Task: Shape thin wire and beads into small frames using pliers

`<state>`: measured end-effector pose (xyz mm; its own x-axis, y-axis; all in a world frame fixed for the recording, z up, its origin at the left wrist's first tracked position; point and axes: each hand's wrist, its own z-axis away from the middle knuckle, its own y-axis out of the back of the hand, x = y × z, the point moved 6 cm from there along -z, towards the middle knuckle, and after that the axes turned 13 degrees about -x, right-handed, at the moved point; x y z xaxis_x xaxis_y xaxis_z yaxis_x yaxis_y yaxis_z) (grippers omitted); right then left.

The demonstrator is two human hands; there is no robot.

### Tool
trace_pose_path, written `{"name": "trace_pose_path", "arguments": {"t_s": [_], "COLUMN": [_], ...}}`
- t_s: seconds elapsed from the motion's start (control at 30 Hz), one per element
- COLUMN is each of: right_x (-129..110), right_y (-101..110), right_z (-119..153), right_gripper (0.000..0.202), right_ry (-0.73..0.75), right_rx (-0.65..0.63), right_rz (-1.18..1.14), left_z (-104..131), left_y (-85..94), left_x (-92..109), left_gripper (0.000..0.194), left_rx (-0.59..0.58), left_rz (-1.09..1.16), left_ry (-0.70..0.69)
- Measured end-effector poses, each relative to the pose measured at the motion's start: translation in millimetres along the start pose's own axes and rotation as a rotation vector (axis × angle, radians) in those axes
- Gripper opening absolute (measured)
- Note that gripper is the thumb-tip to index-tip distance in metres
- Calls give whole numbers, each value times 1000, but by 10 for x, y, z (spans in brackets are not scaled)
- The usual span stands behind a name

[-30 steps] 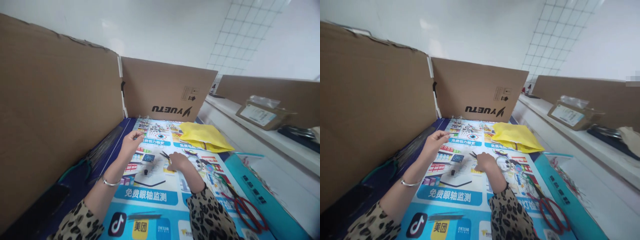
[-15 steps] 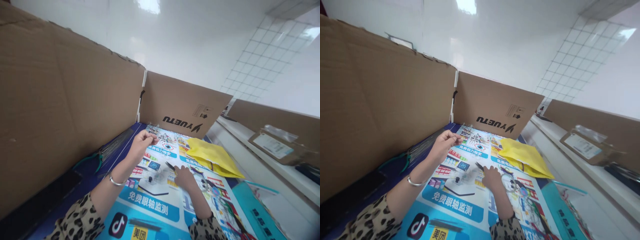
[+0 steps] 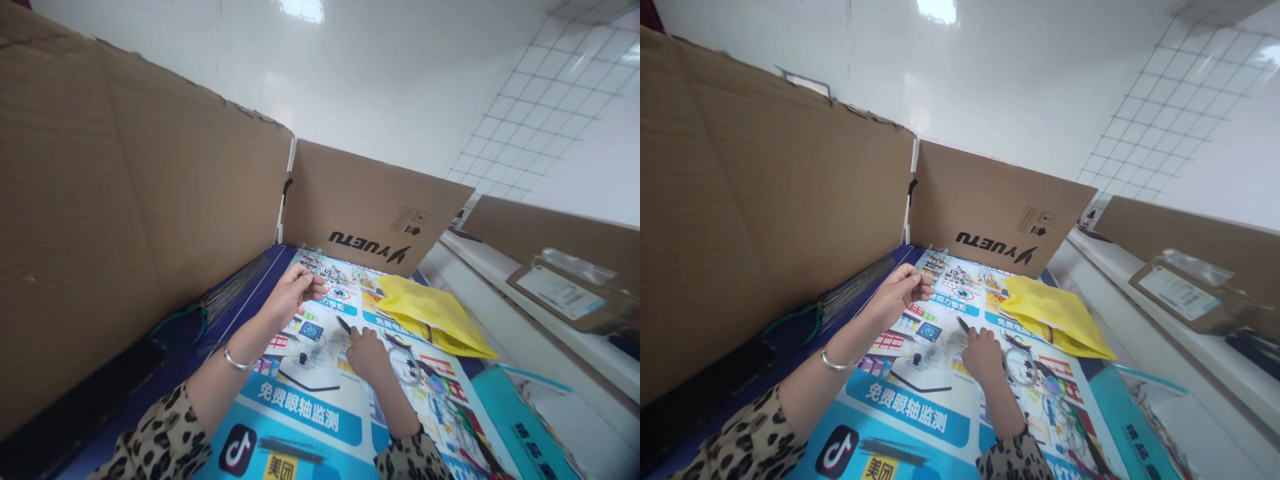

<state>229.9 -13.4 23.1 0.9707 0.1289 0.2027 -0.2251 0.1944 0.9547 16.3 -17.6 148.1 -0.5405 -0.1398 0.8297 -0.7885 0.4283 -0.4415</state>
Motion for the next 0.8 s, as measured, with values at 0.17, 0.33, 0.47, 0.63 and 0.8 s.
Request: {"name": "trace_pose_path", "arguments": {"t_s": [0.17, 0.33, 0.47, 0.63, 0.8], "right_x": [-6, -12, -13, -3, -7], "right_y": [11, 12, 9, 16, -4], "right_z": [5, 7, 3, 2, 2], "right_gripper": [44, 43, 44, 45, 41], "right_ry": [3, 7, 4, -11, -62], "right_rx": [7, 17, 15, -9, -43], "right_rz": [0, 0, -6, -30, -78], "left_z": [9, 16, 20, 14, -12], "left_y": [-7, -39, -63, -50, 56], "left_x": [21, 9, -10, -26, -25], "left_gripper": [18, 18, 20, 22, 22], "left_rx": [-15, -73, -91, -94, -30], "left_rz": [-18, -29, 0, -2, -62], "left_ry": [-30, -29, -28, -29, -64]}}
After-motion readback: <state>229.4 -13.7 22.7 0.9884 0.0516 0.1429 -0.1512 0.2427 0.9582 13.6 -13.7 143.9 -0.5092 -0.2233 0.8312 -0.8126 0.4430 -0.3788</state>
